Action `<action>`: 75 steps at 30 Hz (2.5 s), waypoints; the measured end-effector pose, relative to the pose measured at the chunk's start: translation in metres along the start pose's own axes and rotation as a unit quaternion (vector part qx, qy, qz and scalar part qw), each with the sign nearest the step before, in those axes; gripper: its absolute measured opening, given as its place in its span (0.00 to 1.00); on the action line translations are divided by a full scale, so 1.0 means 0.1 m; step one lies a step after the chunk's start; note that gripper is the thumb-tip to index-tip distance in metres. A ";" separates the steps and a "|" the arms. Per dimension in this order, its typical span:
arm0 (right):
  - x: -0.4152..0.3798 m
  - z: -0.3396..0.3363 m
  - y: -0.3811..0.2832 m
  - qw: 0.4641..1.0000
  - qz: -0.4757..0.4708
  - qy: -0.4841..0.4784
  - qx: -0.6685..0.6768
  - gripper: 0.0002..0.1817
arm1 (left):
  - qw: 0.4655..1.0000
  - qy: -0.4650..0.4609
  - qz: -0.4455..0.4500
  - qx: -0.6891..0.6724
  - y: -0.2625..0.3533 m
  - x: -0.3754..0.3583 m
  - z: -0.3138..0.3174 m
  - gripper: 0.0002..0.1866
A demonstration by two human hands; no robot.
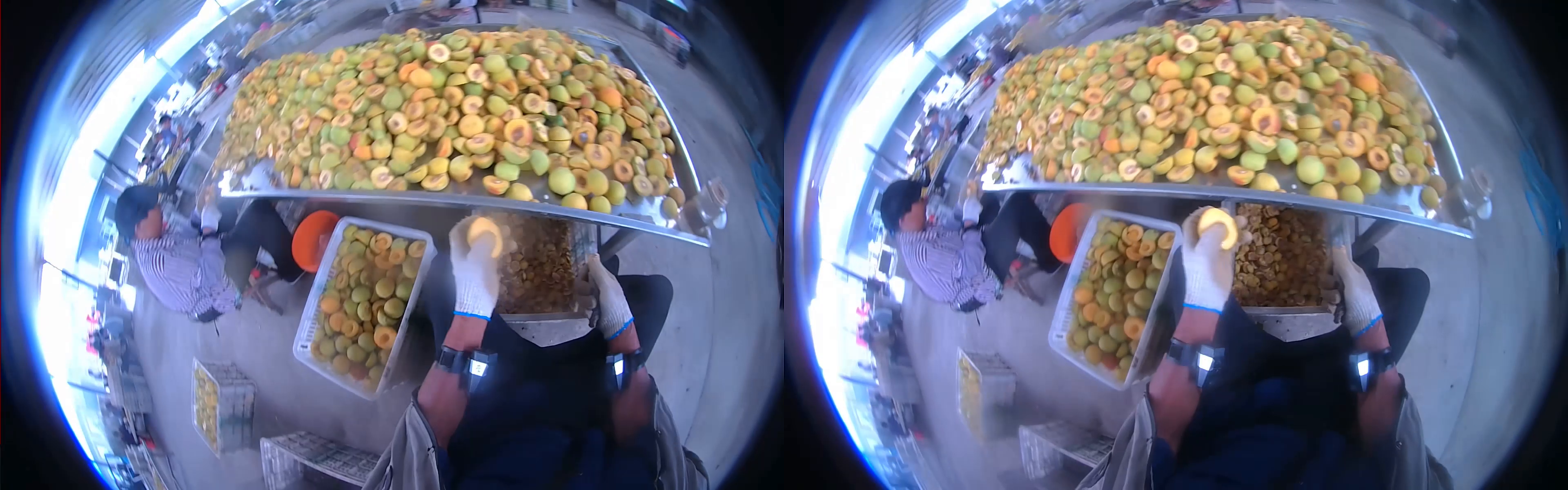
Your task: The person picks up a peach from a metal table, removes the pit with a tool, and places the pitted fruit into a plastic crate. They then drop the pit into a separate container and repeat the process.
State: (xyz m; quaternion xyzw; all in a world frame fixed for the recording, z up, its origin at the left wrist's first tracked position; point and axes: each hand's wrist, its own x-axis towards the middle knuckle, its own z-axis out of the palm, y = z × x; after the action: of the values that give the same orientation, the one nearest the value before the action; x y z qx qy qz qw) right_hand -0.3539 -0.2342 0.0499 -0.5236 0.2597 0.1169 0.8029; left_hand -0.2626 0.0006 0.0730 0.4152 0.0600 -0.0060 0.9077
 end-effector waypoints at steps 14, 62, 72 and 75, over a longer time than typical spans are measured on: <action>0.07 0.23 0.14 0.998 0.000 0.059 0.006 0.21 | 0.844 0.375 0.026 0.381 0.97 -0.76 -3.04 0.25; 0.00 0.00 0.23 0.998 -0.017 0.024 -0.050 0.20 | 0.537 -0.082 0.039 0.839 -0.50 2.01 0.12 0.33; -0.07 0.05 0.16 0.990 -0.080 -0.032 -0.111 0.21 | 0.925 -0.071 0.126 0.353 -0.18 1.18 0.10 0.14; -0.11 0.14 0.07 0.940 -0.268 0.001 -0.213 0.23 | 0.989 -0.083 -0.113 -0.050 -0.25 0.84 0.13 0.18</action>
State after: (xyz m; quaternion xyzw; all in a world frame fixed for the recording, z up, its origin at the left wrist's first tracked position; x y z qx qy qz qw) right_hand -0.3627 -0.2175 0.0548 -0.7323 0.0793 -0.0504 0.6744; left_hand -0.1790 -0.0221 0.0527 0.3580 0.0307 -0.1398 0.9227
